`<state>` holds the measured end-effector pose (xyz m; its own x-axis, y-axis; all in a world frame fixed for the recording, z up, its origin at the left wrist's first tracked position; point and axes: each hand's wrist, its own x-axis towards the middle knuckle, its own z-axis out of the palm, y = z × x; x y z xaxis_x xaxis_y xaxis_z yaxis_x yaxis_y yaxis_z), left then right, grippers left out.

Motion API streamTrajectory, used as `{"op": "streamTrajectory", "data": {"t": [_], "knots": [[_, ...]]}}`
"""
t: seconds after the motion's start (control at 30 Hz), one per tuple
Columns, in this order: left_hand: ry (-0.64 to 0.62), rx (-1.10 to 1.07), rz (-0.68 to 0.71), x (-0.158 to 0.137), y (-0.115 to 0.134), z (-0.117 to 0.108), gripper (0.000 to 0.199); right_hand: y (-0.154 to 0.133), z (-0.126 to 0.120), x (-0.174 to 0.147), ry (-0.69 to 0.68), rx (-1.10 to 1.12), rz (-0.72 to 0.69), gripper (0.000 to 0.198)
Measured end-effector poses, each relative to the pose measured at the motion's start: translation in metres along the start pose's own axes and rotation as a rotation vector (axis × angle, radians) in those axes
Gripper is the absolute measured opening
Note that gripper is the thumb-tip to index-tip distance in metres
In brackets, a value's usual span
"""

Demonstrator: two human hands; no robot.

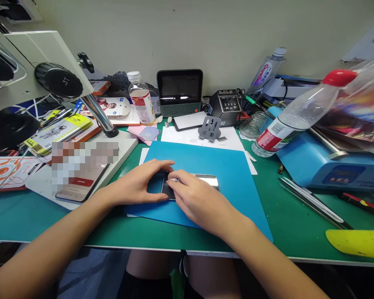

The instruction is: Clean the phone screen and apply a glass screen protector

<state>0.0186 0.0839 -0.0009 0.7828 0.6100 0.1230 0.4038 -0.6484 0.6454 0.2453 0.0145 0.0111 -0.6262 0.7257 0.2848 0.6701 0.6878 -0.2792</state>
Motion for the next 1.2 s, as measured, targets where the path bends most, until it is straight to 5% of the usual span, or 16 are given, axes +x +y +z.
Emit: {"op": "streamTrajectory", "data": {"t": [0.3,0.5,0.9,1.2], "knots": [[0.000,0.012,0.025,0.000,0.001,0.000,0.076,-0.009,0.000,-0.027,-0.141,-0.161,-0.081,0.060],[0.013,0.042,0.011,-0.001,0.002,0.002,0.073,-0.003,0.004,-0.021,-0.097,-0.161,-0.029,0.063],[-0.018,0.046,0.007,-0.001,0.000,-0.002,0.072,0.026,-0.011,-0.087,0.083,-0.283,0.246,0.052],[-0.022,0.045,0.021,-0.001,0.002,-0.002,0.067,-0.012,-0.010,-0.083,0.173,-0.148,0.222,0.039]]}}
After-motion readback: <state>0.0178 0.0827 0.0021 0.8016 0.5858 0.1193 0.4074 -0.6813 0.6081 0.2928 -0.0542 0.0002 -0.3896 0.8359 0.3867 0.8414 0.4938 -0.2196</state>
